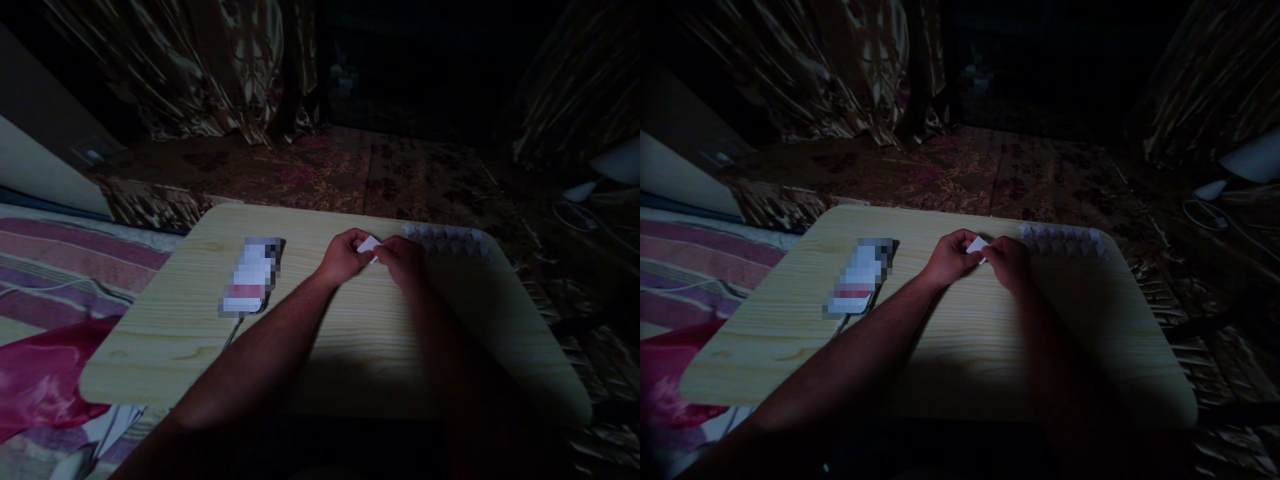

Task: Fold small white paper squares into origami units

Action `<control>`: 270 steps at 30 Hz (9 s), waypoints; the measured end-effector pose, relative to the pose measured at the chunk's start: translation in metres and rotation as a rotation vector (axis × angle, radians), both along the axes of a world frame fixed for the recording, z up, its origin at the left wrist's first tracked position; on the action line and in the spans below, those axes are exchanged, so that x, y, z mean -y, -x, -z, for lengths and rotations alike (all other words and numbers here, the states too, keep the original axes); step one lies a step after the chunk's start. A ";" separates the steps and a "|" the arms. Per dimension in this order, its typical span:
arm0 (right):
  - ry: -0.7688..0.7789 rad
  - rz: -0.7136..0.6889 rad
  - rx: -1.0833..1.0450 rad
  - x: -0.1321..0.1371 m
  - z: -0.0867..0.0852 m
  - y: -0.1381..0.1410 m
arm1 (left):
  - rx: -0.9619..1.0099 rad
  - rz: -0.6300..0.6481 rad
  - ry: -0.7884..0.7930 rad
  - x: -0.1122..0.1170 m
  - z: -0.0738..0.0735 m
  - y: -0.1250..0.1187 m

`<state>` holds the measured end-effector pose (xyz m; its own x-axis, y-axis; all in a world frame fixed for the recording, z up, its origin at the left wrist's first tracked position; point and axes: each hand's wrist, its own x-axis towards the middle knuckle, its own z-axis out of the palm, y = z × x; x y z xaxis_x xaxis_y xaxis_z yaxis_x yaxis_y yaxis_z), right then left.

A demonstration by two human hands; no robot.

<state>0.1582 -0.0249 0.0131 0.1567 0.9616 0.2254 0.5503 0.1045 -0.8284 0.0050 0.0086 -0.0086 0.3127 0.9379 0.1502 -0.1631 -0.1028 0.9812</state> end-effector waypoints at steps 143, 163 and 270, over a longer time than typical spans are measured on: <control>-0.124 -0.204 -0.180 0.002 0.012 0.007 | 0.227 -0.143 0.215 -0.001 -0.010 0.002; -0.071 -0.231 -0.165 -0.001 0.010 -0.009 | 0.144 -0.017 0.221 -0.004 -0.008 0.006; -0.184 0.007 -0.094 -0.004 0.014 0.004 | -0.027 -0.049 0.110 0.001 -0.003 0.001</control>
